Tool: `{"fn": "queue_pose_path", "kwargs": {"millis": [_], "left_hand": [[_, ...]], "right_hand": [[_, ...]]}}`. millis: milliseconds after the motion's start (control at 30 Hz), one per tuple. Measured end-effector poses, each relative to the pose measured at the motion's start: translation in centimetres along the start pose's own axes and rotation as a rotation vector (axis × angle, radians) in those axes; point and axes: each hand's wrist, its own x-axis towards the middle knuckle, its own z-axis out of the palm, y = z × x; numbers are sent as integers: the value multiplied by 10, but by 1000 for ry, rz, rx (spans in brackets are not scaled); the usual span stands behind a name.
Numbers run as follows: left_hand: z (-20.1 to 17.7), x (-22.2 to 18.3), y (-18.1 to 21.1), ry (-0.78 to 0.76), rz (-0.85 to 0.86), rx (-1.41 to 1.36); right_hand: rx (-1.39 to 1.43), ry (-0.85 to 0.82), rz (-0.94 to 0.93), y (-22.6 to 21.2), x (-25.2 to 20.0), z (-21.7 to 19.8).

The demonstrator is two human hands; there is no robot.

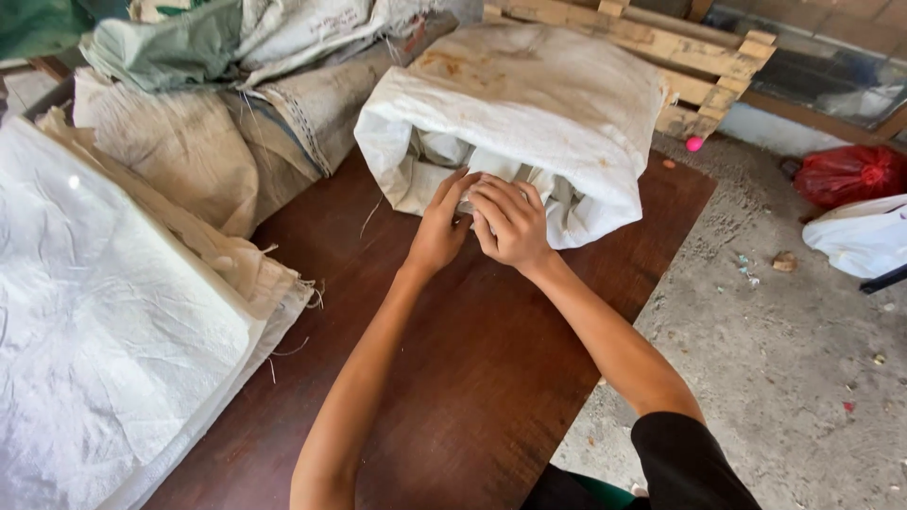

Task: Folding and stacking large white woven plastic sacks on a wooden table.

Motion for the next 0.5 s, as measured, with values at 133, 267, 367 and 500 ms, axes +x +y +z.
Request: {"fn": "queue_pose_path", "kwargs": {"millis": [133,267,367,500], "left_hand": [[-16,-10,14,51,-2,53],[-29,-27,29,119,3,89],[-38,-45,46,142,-18,123],[-59,-63,75,131,-130,103]], "right_hand": [[3,12,22,28,-25,16],[142,30,127,31,-20,-3],[199,19,71,24,-17,-6],[112,16,-152,24,-25,10]]}}
